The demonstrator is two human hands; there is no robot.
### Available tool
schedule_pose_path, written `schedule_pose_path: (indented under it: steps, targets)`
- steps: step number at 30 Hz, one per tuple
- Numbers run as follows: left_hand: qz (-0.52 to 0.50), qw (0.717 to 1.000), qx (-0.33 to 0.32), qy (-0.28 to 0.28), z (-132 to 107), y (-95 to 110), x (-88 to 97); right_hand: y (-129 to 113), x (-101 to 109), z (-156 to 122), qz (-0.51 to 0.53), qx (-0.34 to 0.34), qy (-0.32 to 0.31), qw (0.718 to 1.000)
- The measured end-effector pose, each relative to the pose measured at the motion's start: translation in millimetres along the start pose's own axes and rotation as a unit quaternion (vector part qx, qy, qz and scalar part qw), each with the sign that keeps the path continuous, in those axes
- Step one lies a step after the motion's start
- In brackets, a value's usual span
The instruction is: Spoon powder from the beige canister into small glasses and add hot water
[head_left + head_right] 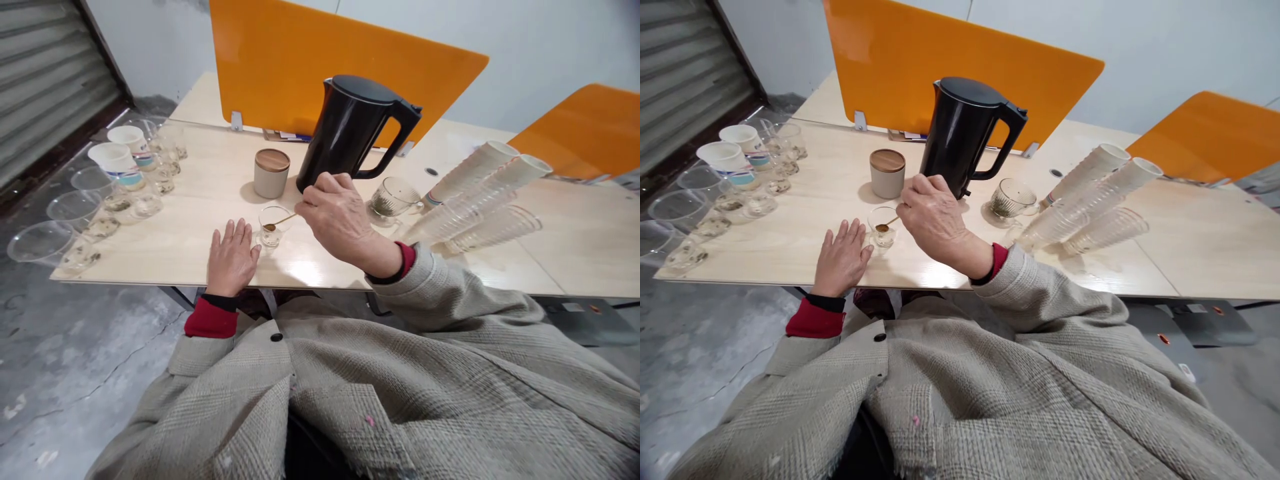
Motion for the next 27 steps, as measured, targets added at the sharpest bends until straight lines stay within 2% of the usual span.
schedule_pose_path:
  steps: [3, 7, 9, 13, 19, 27]
  targets:
    - [-0.001, 1.0, 0.0, 0.001, -0.1, 0.2, 0.8, -2.0, -2.3, -1.6, -0.001, 0.007, -0.009, 1.0]
    - [-0.003, 1.0, 0.0, -0.005, -0.5, 0.3, 0.7, 2.6, 3.5, -3.7, -0.02, -0.028, 0.02, 0.999]
    - [0.001, 1.0, -0.001, -0.004, -0.5, 0.2, 0.5, 0.1, 3.5, -2.9, -0.009, -0.023, 0.026, 0.999]
    - [0.007, 1.0, -0.003, -0.002, -0.6, 0.3, -0.6, -7.0, -1.3, -1.9, 0.026, 0.006, -0.004, 1.0]
    - [0.009, 1.0, -0.004, -0.003, -0.3, 0.2, -0.9, 2.1, 4.8, -3.5, 0.027, -0.029, 0.011, 0.999]
    - [0.005, 1.0, -0.006, 0.002, 1.0, -0.9, -1.9, -1.3, 0.7, -2.9, 0.034, -0.015, -0.009, 0.999]
Point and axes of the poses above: each hand's wrist, its own z-axis towards the middle knuckle, its own x-axis out of the back of the hand, y = z × x, the point moved 8 cm from there along z, towards the middle knuckle, and after that the axes turned 11 degrees about x, right-handed, at the moved point
